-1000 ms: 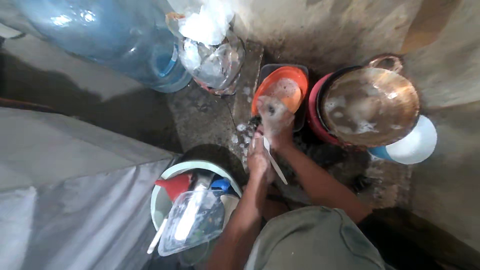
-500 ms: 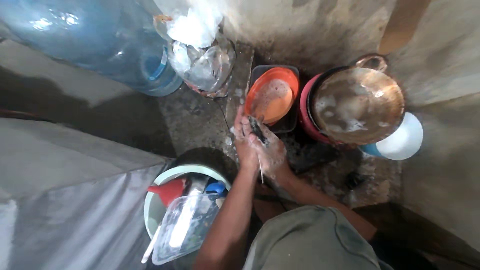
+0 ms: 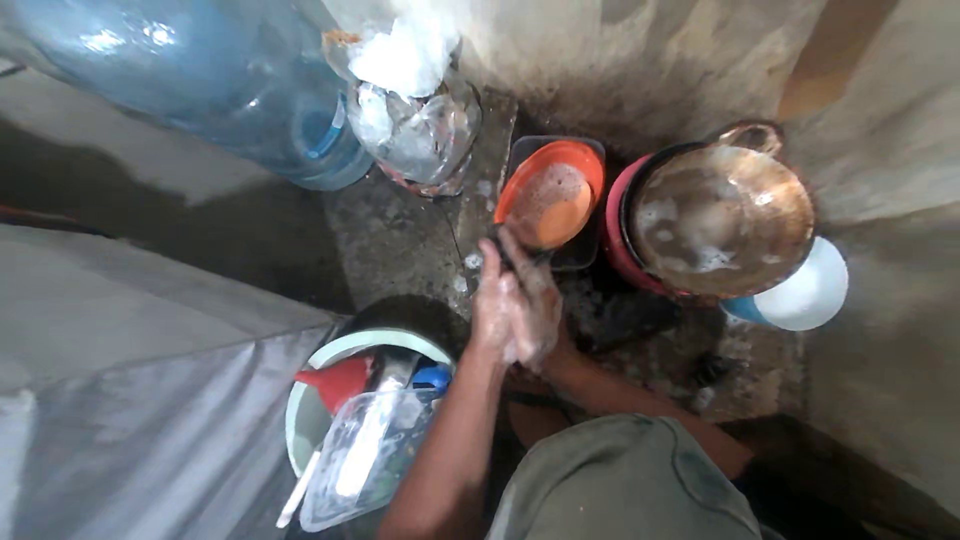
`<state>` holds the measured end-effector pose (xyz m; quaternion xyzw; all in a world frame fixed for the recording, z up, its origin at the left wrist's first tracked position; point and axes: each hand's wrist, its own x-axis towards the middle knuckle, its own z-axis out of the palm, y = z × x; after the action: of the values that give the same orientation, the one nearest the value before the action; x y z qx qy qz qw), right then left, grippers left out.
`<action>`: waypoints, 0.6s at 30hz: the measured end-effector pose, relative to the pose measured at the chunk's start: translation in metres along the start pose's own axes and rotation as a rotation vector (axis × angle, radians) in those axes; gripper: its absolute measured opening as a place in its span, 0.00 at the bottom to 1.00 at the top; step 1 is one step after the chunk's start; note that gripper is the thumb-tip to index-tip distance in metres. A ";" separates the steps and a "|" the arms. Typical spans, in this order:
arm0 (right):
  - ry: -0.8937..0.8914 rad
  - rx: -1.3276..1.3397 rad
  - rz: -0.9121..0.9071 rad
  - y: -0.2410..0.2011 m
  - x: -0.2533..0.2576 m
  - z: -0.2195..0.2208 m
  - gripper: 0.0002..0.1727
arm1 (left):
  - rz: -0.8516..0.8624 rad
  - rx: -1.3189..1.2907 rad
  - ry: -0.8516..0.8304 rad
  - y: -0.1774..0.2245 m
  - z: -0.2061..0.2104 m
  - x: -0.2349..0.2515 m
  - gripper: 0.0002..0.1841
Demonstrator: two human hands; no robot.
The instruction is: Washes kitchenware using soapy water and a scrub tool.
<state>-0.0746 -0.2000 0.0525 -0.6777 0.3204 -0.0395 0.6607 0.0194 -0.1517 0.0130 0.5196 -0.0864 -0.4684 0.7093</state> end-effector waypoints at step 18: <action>0.301 -0.297 -0.203 0.010 0.109 -0.023 0.30 | 0.015 -0.014 0.008 -0.029 -0.019 -0.019 0.23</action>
<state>-0.0029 -0.2726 0.0056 -0.7827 0.3478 -0.1588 0.4911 0.0044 -0.1255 -0.0120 0.5157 -0.0841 -0.4617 0.7168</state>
